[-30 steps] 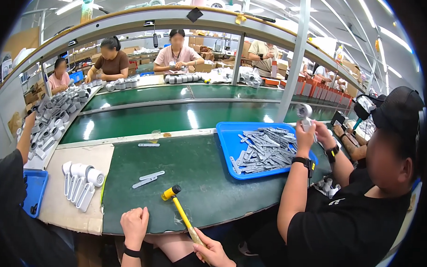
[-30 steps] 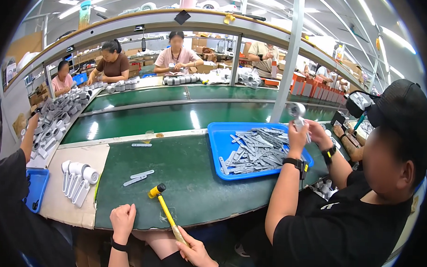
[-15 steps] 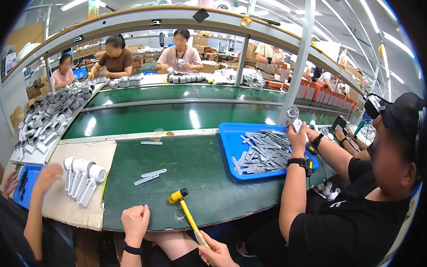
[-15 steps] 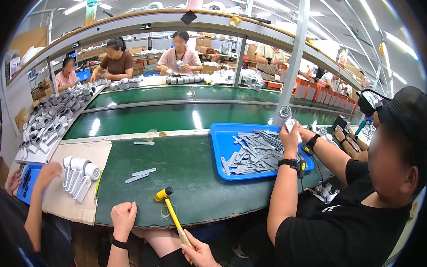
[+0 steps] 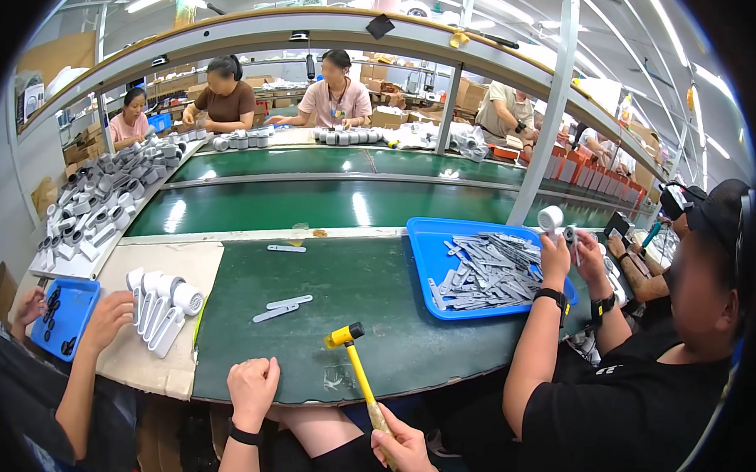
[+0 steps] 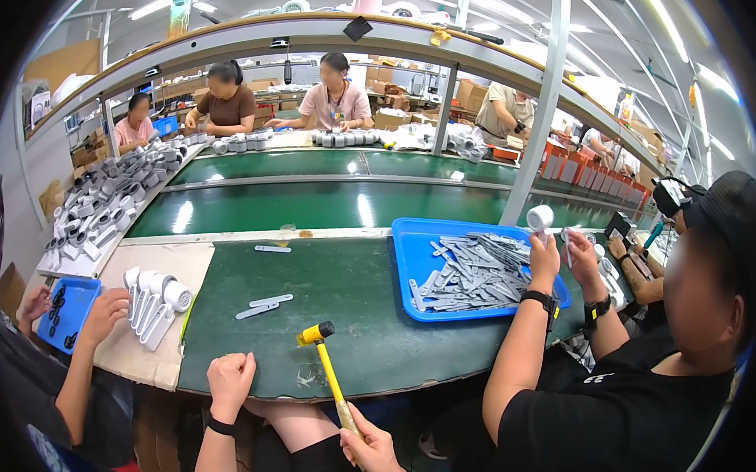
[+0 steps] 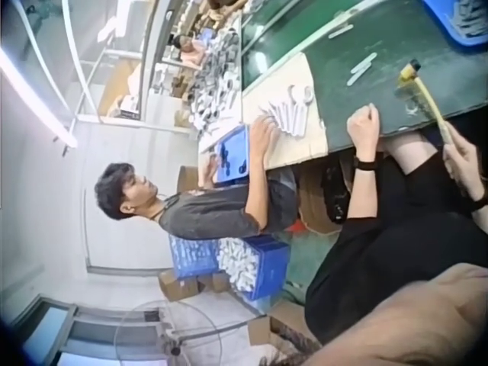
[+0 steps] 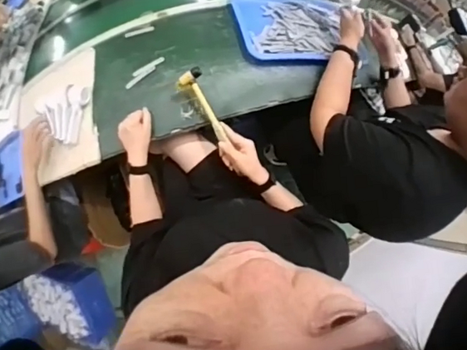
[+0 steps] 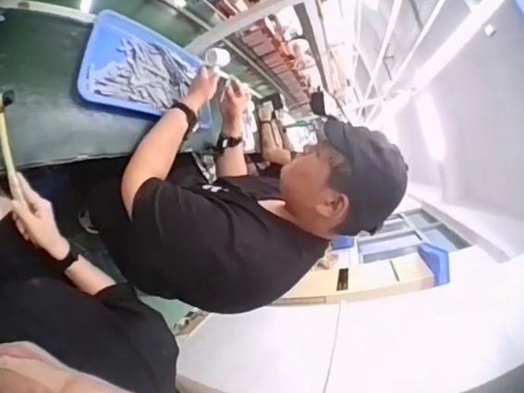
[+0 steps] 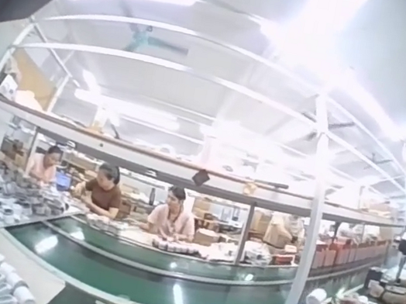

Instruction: The person picks up a white plastic component, places a grey metal strip into its slot, and uses a yellow mallet to tap the strip into place. They then set the assembled unit down and pick up another white plastic component to repeat the process.

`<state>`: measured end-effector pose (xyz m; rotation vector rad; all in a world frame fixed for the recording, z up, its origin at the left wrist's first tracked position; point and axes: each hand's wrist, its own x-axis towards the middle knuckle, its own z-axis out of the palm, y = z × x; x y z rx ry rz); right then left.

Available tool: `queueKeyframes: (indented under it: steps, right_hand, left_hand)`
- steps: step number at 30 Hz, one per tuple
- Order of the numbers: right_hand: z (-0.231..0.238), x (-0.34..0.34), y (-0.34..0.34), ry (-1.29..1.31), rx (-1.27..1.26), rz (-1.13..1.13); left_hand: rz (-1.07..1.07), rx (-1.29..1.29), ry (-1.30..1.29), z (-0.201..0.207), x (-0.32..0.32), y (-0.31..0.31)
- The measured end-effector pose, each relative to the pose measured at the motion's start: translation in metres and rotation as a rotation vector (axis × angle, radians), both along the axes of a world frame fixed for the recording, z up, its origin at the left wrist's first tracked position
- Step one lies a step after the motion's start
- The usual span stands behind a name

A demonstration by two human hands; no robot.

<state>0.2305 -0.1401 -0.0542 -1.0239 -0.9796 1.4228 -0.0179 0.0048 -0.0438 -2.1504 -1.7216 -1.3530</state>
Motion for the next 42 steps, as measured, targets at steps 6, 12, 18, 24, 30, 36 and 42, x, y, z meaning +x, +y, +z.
queueKeyframes:
  steps: [6, 12, 18, 24, 30, 36, 42]
  right_hand:
    - [0.002, 0.006, 0.002, -0.029, 0.034, -0.034]
    - [-0.002, 0.014, 0.007, -0.274, -0.029, -0.044]
    - [-0.002, 0.015, 0.009, -0.561, 0.203, -0.058]
    - [-0.002, 0.018, 0.012, -0.644, 0.296, -0.069]
    - [0.017, 0.012, 0.009, -0.599, 0.137, -0.034]
    - [0.003, 0.016, 0.012, -0.658, 0.3, -0.06]
    - [0.003, 0.016, 0.013, -0.671, 0.307, -0.06]
  left_hand:
    - [-0.002, 0.01, 0.013, 0.0, -0.001, 0.0]
    - [0.015, -0.041, 0.032, -0.002, -0.003, 0.0]
    - [0.026, -0.034, 0.047, 0.001, 0.0, -0.002]
    - [0.01, 0.013, -0.016, 0.002, 0.001, -0.002]
    - [0.011, 0.007, 0.005, 0.001, -0.001, -0.002]
    - [0.017, -0.033, 0.051, 0.0, -0.002, -0.002]
    - [0.01, -0.01, 0.039, 0.0, -0.002, -0.002]
